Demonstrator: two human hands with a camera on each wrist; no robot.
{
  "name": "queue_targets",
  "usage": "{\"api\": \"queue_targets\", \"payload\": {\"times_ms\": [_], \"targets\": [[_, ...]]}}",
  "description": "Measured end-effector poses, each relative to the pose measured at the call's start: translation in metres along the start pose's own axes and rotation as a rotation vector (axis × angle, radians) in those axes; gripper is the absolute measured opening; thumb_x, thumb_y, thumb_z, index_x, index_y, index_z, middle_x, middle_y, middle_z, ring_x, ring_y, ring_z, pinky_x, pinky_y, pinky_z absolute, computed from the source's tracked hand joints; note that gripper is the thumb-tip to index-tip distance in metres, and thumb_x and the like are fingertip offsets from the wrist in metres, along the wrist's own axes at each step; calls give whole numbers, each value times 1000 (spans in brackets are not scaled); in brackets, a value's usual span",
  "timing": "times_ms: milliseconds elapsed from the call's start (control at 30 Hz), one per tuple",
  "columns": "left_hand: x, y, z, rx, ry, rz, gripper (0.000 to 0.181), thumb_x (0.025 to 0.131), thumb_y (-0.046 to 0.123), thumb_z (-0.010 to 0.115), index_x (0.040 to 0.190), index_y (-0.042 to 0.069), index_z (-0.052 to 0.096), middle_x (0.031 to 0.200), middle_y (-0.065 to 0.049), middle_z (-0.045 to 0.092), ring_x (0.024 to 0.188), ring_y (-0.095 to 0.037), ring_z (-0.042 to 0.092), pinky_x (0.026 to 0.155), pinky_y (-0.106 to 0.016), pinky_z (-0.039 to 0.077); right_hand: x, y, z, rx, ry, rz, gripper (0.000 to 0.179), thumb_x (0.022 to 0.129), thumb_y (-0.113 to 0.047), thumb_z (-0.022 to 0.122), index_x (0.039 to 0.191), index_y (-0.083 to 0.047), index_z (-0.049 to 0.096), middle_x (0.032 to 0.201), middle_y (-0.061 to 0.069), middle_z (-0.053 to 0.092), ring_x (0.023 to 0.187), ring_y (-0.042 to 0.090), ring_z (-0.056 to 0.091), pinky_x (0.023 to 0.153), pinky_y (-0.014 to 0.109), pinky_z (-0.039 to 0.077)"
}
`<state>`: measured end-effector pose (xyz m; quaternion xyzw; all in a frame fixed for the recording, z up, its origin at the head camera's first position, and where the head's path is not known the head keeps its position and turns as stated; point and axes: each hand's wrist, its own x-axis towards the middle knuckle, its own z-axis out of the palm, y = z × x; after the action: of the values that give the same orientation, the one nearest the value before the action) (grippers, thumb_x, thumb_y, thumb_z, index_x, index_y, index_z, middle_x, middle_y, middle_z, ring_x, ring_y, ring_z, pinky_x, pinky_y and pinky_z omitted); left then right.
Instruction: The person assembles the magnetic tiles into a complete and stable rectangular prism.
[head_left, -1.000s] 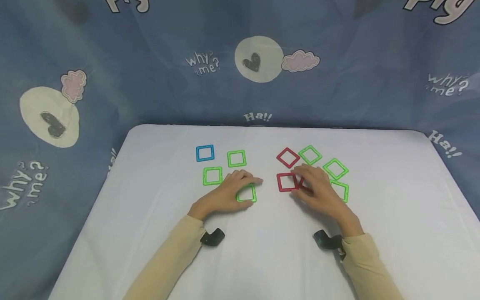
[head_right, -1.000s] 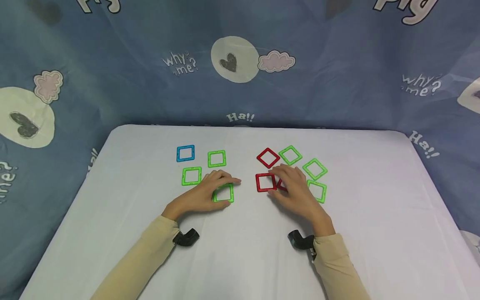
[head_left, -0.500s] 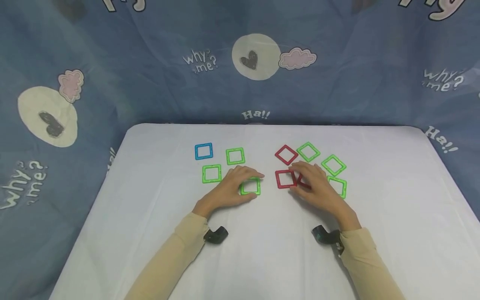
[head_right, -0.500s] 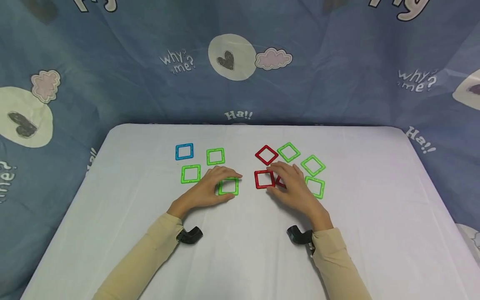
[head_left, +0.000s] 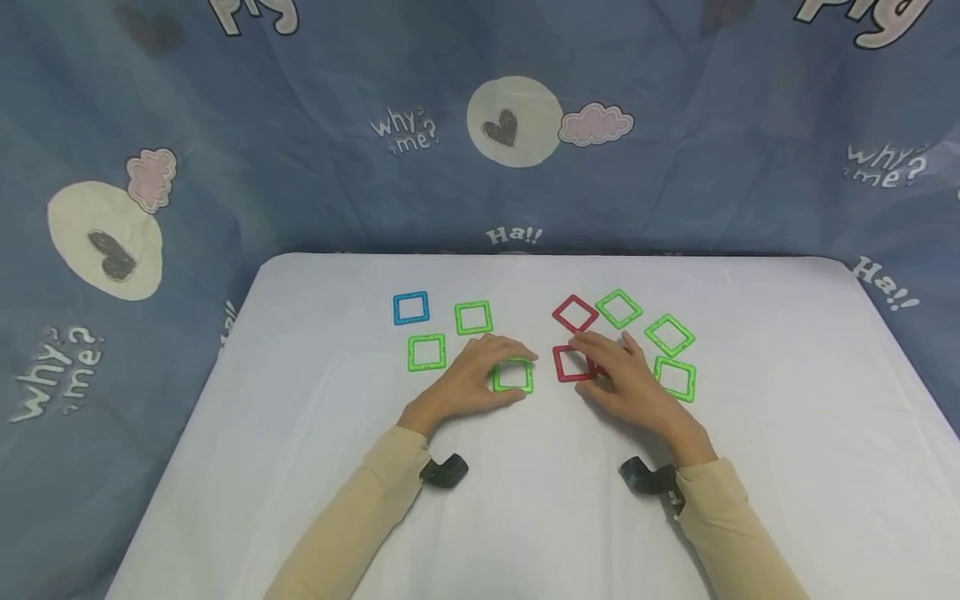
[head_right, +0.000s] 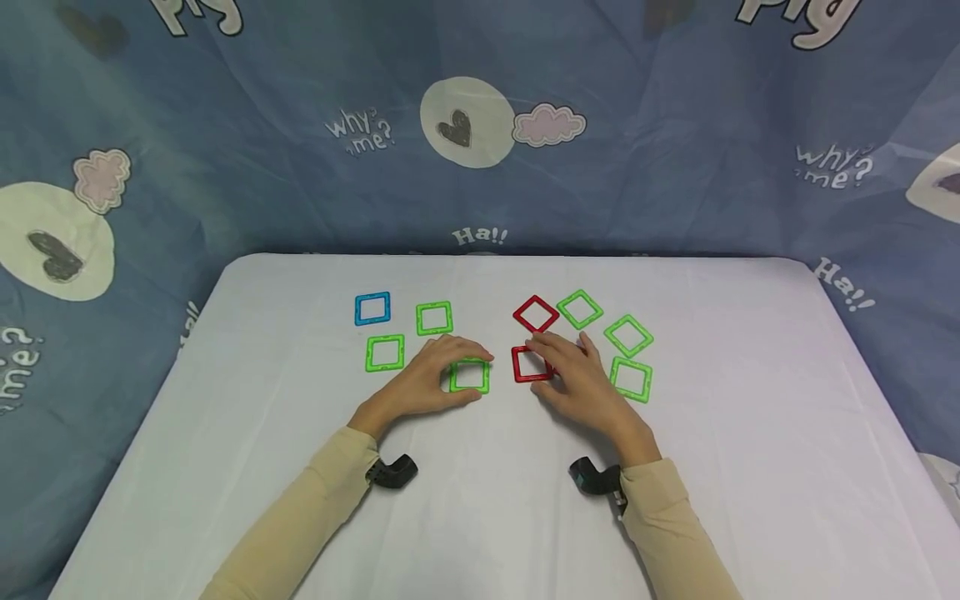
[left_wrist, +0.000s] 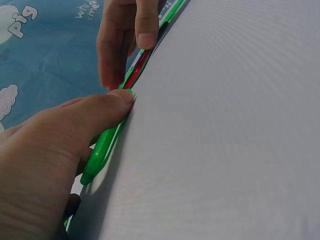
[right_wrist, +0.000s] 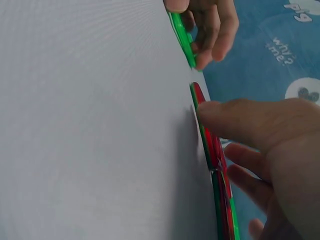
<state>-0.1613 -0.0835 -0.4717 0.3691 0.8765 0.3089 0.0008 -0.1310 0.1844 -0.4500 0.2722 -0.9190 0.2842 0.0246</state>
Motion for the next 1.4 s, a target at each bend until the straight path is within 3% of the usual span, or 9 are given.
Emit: {"api": "queue_targets", "payload": {"times_ms": [533,733,800,1133,1400], "targets": [[-6,4,4,-7,-4,46,45,71,47,67,113,35,53,115,27,48,109,5,39,89,-26,34,1,-2,5,-52,35,-20,51,76,-25,69,123,-20,50,121,-3,53,117,17,44,105,55,12],[-6,6,5,-4,-3,52,44,72,47,67,112,34,54,116,25,48,110,4,38,92,-27,33,-3,-6,1,47,66,-27,48,77,-25,68,121,-21,50,121,-4,51,112,13,42,96,37,35],[-6,7,4,-4,-5,44,43,72,46,67,112,35,53,116,25,48,111,4,38,93,-27,33,-6,-8,-1,83,70,-20,47,77,-25,67,121,-21,50,121,-7,49,111,9,42,93,30,39],[-5,10,4,17,-10,30,40,74,42,67,111,35,54,118,20,49,113,-1,39,92,-31,34,-24,-21,0,182,33,-10,47,76,-24,69,119,-19,50,117,-9,50,110,7,43,96,21,35],[1,12,8,0,-11,33,44,74,40,68,115,36,51,117,25,47,112,3,38,94,-30,34,-29,-19,16,193,121,-17,45,74,-26,70,116,-21,53,116,-12,50,110,3,42,97,11,29]]}}
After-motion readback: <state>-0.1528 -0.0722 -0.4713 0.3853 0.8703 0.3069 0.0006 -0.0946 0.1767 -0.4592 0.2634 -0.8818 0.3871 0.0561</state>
